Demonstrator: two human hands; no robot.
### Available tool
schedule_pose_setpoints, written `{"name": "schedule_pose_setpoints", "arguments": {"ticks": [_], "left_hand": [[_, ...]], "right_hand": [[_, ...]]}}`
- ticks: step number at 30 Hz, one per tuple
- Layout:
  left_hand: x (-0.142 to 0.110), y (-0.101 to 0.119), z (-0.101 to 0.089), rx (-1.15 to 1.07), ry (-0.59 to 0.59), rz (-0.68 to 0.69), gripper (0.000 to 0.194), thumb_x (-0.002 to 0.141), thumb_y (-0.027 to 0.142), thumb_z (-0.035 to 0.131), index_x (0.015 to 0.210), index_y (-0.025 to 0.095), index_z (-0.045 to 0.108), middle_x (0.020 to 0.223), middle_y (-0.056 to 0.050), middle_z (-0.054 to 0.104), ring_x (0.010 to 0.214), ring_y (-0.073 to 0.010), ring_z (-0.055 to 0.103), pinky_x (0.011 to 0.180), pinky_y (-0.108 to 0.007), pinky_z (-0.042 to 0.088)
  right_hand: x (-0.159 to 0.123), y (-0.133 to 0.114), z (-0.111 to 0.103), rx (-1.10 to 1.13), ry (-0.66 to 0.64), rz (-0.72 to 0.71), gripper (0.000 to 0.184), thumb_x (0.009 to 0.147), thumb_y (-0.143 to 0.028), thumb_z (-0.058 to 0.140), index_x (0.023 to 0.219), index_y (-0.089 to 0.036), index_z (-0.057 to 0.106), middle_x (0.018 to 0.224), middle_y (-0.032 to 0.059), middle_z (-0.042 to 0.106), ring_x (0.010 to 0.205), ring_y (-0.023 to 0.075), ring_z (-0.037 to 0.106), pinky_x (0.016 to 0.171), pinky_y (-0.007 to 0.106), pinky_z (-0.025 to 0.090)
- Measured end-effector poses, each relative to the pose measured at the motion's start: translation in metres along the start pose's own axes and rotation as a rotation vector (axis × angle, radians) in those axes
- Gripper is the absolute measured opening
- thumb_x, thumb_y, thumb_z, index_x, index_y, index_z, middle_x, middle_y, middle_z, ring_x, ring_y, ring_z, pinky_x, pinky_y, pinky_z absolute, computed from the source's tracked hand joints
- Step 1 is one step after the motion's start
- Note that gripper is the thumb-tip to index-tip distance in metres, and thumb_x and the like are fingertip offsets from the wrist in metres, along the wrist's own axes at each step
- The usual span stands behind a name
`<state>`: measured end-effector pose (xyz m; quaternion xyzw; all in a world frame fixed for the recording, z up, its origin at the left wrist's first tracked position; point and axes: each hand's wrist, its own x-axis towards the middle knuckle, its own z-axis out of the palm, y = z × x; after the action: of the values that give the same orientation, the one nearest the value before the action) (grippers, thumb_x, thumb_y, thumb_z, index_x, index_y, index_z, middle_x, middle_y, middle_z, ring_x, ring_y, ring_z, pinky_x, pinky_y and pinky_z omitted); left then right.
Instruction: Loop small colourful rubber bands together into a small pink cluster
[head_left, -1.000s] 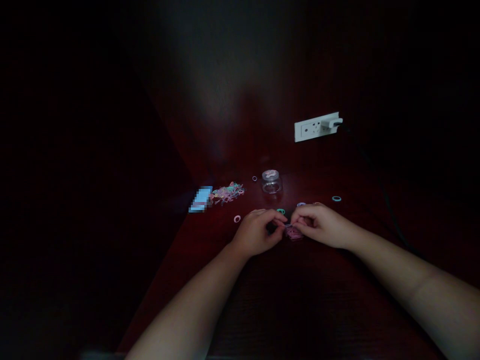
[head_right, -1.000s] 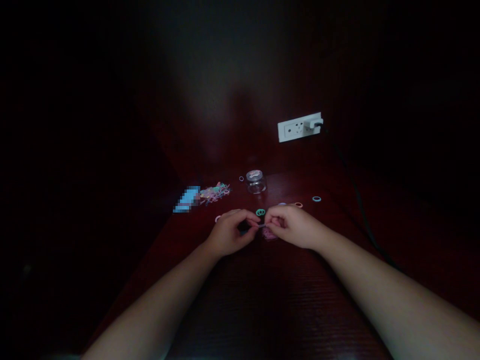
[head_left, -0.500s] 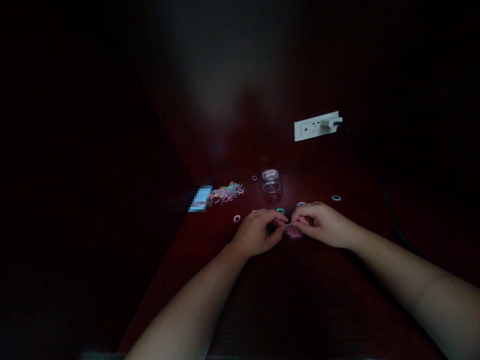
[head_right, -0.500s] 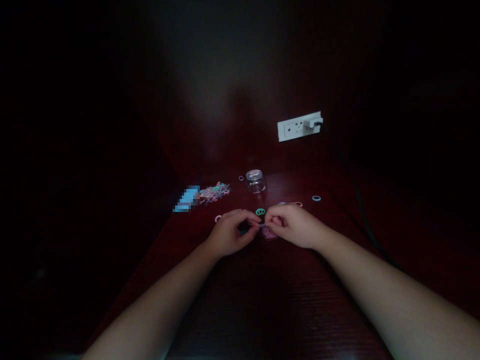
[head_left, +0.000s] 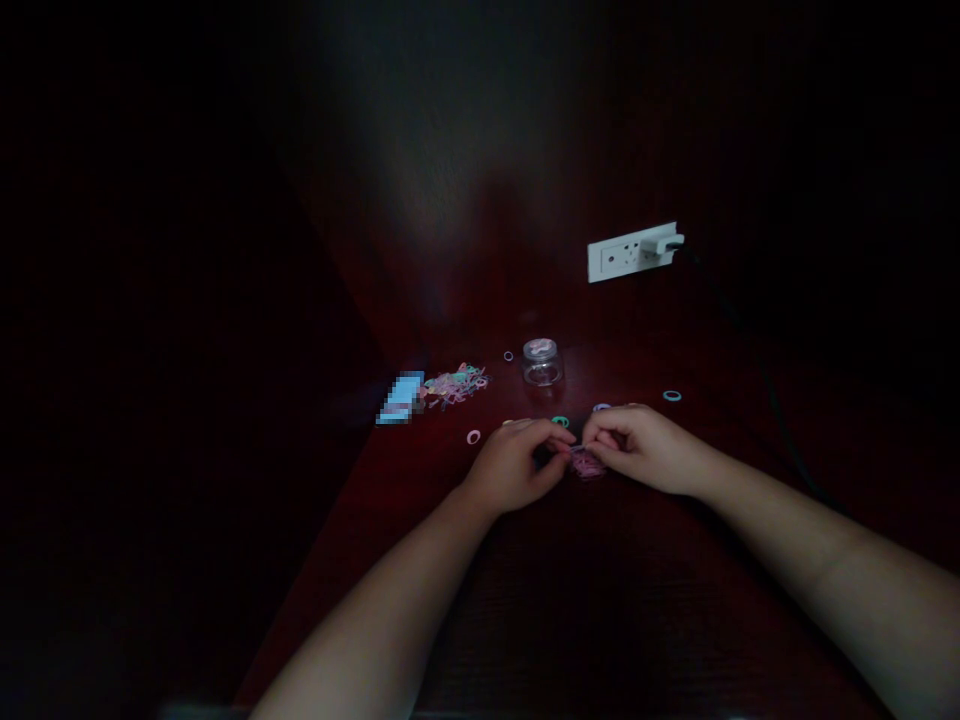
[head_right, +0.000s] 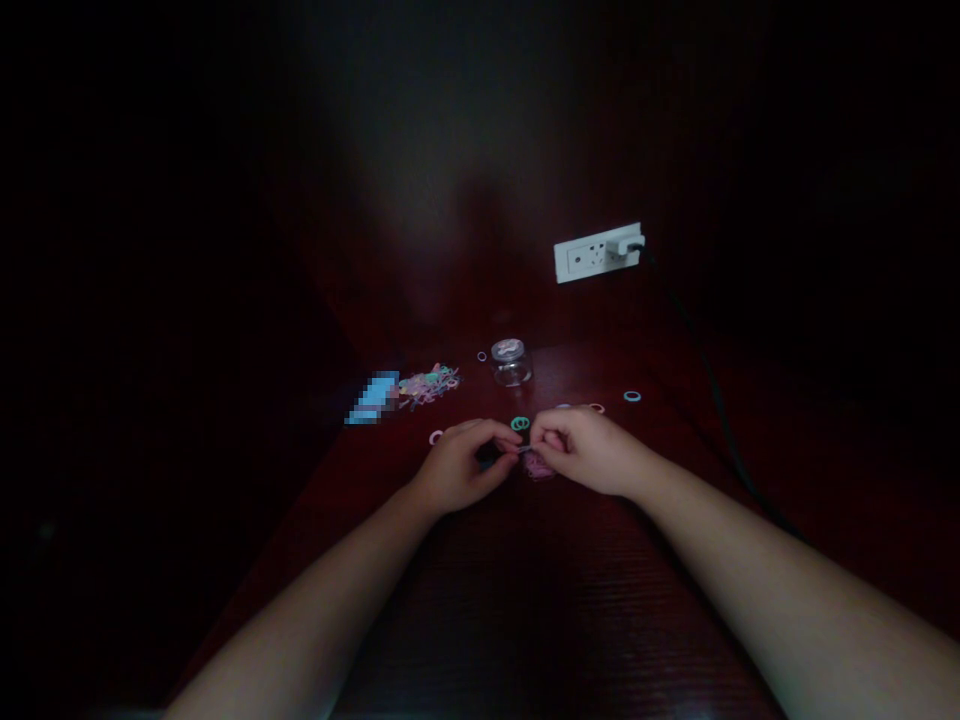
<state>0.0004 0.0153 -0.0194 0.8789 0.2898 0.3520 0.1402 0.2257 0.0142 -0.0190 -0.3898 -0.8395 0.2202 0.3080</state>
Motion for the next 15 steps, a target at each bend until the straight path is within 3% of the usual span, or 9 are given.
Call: {"name": "schedule_pose_setpoints", "arguments": {"ticks": [15], "left_hand": [[-0.0001, -0.0012, 0.0009, -0.015, -0.002, -0.03, 0.021, 0.081, 0.015, 0.064, 0.1, 0.021, 0.067, 0.092, -0.002, 0.074, 0.084, -0.0156, 0.07, 0.083, -0.031, 0.054]], "right_hand": [[0.0001, 0.0044, -0.0017, -0.074, -0.008, 0.035, 0.013, 0.085, -0.026, 0.059, 0.078, -0.019, 0.067, 0.06, -0.0028, 0.054, 0.054, 0.0111, 0.047, 0.056, 0.024, 0.034]]}}
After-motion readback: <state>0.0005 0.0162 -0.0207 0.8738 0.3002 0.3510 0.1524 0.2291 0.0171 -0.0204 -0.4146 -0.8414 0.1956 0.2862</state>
